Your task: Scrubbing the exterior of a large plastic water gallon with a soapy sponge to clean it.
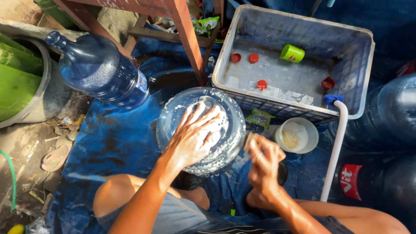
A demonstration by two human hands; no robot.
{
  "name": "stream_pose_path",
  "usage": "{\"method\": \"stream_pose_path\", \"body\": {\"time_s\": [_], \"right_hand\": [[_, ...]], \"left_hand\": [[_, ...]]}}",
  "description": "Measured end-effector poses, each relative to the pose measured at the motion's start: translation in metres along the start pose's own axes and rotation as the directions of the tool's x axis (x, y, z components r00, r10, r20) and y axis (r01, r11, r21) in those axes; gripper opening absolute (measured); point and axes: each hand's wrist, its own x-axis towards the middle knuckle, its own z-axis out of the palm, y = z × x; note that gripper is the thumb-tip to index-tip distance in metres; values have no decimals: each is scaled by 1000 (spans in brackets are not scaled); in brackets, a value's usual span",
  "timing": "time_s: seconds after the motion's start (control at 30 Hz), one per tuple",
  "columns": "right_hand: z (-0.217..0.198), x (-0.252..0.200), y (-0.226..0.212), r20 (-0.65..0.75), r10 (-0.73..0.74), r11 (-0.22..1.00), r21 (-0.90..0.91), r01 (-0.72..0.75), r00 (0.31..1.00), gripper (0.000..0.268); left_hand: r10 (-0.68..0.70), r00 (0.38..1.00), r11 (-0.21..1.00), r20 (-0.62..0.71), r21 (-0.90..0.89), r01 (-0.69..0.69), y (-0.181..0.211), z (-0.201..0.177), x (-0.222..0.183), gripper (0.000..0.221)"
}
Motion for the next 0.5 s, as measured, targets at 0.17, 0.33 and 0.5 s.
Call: {"method": "stream_pose_path", "body": {"time_s": [0.17,0.33,0.5], "right_hand": [[-16,47,-29,182,-66,990,-108,87,981,64],[-28,72,0,295,-62,970,-207,127,953,60],[-41,105,-42,430,-80,965,-194,179,899,69]], "left_hand": [[24,999,1000,34,-18,-23,-1,3,5,46],[58,997,998,45,-39,-56,3,-2,0,40],[79,996,997,34,-7,-79,6,-14,-2,36]]}}
